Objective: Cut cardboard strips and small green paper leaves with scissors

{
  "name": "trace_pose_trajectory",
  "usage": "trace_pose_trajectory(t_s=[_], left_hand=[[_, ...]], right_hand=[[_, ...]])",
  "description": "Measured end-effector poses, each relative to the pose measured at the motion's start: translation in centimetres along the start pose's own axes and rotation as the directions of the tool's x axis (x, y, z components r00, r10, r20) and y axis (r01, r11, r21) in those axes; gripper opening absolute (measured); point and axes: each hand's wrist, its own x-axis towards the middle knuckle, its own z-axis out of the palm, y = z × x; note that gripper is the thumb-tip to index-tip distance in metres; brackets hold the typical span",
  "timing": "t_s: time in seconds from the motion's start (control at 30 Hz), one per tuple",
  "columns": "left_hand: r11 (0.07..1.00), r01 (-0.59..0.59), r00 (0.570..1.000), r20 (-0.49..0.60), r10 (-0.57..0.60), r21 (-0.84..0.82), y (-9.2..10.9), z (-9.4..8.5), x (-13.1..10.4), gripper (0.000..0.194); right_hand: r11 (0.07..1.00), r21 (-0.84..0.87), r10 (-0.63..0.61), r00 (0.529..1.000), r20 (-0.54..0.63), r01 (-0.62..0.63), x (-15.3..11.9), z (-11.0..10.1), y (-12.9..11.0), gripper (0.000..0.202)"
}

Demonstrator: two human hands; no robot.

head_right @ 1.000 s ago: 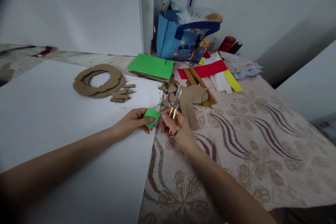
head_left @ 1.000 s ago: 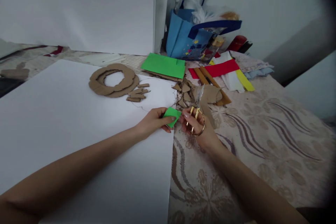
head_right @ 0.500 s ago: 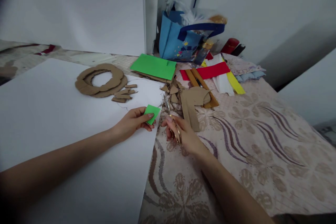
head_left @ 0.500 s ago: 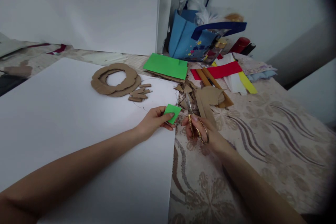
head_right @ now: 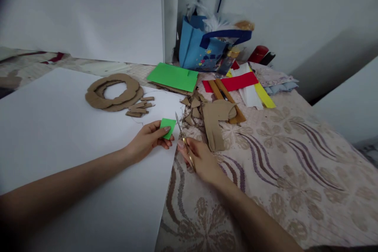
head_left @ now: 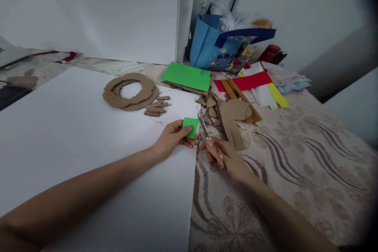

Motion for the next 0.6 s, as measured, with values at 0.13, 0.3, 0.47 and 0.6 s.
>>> trace_pose_trajectory(t_s=[0.13, 0.3, 0.47, 0.6], left_hand=[[1.0, 0.003, 1.0, -0.004, -0.003, 0.007, 0.0, -0.1, 0.0, 0.02], [1.0, 0.004, 1.0, 0.02, -0.004, 0.028, -0.2, -0.2, 0.2, 0.021], [0.998, -0.02, 0.999, 0.026, 0.019, 0.058, -0.5, -0.4, 0.1, 0.022], [0.998, -0.045, 0.999, -0.028, 0.046, 0.042, -0.5, -0.4, 0.2, 0.022]], right_hand=[[0.999, -0.032, 0.018, 1.0, 0.016, -0.017, 0.0, 0.0, -0.1, 0.044], [0.995, -0.099, 0.012, 1.0, 0.028, -0.009, -0.1, -0.1, -0.1, 0.043], [0.987, -0.154, -0.025, 0.997, 0.069, 0.035, -0.1, -0.7, -0.3, 0.039], [0.927, -0.363, -0.059, 0.993, 0.098, 0.091, -0.1, -1.4, -1.3, 0.035]])
